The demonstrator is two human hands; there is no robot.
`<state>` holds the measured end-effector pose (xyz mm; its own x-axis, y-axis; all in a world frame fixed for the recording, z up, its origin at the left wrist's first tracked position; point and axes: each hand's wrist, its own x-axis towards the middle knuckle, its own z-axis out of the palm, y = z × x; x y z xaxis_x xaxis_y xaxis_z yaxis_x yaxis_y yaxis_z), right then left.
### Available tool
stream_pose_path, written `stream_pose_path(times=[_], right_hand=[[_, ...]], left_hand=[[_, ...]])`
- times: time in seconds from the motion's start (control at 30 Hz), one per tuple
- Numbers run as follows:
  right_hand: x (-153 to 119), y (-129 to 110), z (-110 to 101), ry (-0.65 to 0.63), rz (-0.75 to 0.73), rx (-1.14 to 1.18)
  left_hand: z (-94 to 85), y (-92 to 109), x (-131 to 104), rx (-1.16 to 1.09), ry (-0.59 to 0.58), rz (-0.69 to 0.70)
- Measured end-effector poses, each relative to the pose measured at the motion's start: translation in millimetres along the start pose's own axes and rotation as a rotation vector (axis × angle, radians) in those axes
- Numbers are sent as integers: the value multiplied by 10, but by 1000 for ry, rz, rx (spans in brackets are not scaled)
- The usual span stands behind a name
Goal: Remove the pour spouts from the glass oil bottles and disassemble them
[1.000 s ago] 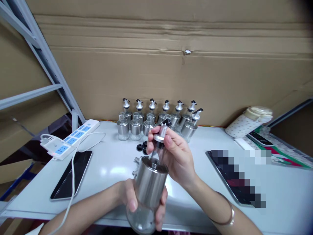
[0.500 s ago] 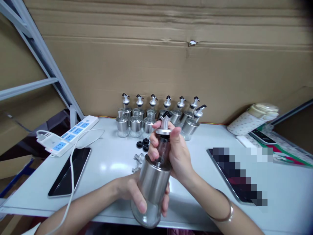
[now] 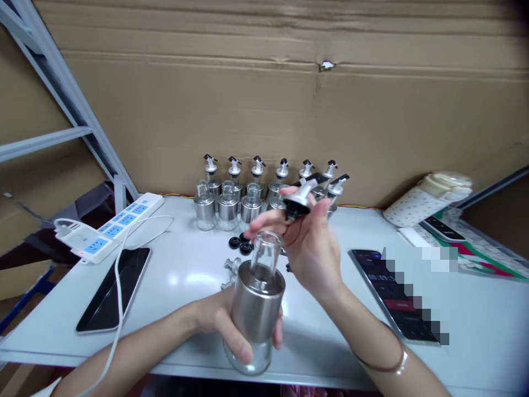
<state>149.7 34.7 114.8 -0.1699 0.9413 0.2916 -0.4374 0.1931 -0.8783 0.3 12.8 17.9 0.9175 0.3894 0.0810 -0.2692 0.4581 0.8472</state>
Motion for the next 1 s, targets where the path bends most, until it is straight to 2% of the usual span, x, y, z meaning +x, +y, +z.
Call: stream_pose_path(times=[0.1,0.17,0.33,0.4,0.5,0.63,0.73,0.9,1.0], right_hand=[[71,-110,-118,8,-129,-143],[92,-189,-189,-39,-162,-252],[49,-294,-270,-260,-155,-553],[34,-289,-282,-299,-132,-644],[27,-265,-307,-322,-78,-661],[18,-310,-349,-247,-66,-532],[6,-450,-411,-148,-124,-503],[60,-681,-652,50,-287,-680],[178,-673,-856,123,-330,-880]], left_hand=[[-51,-16,1,-23,38,62],[-70,-18,10,-23,77,82],[-67,-10,26,17,161,34],[-62,-14,26,40,177,15],[-37,-36,34,12,185,32],[42,-110,82,-158,122,71],[77,-227,128,-238,91,24],[20,-437,163,-290,-34,-163],[-7,-464,163,-278,-15,-214]])
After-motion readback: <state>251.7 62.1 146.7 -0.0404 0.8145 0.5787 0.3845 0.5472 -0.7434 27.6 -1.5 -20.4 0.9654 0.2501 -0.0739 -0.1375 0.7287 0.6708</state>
